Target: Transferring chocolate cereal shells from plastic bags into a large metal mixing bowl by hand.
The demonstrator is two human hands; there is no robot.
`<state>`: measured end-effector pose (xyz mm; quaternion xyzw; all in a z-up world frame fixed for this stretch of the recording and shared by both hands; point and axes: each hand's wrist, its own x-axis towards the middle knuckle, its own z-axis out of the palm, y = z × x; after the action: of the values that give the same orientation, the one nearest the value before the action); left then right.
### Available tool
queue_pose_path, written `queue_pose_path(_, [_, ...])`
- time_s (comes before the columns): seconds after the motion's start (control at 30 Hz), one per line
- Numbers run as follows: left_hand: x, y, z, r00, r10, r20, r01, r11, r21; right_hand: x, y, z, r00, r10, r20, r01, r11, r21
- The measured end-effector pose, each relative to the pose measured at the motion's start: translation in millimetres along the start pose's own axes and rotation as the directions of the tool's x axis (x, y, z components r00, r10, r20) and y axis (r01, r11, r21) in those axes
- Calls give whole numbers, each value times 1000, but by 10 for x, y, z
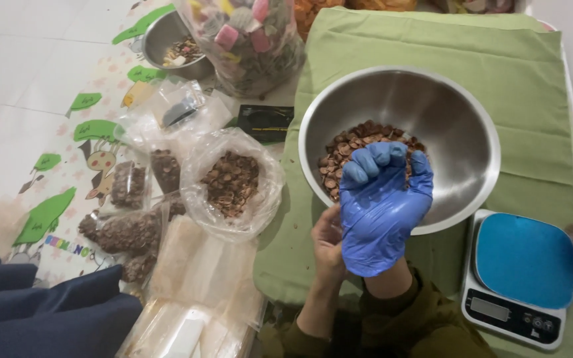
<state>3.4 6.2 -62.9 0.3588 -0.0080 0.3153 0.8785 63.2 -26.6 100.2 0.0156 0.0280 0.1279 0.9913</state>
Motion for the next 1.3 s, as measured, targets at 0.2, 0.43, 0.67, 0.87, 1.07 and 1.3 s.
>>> queue_pose_path(0.2, [97,146,180,988,82,129,-47,965,-257,-41,25,28,998,34,-53,-34,999,8])
queue_pose_path(0.43, [-30,151,-40,980,66,186,-77,996,54,79,-83,-103,998,37,-48,-37,999,-13])
queue_pose_path(0.67, [-95,152,31,988,107,116,-125,978,165,117,-91,-162,1000,23,-4,-23,999,-36])
queue_pose_path(0.87, [-242,372,-152,952,161,260,-285,775,564,160,-85,-11,993,-58,100,81,967,-242])
queue_pose_path(1.07, [-236,883,-494,816,569,-107,-252,515,819,106,506,137,975,170,143,-77,864,-498])
queue_pose_path(1.3, [75,917,-545,435,603,-669,-60,760,647,600,1431,-944,653,750,106,393,-216,-894])
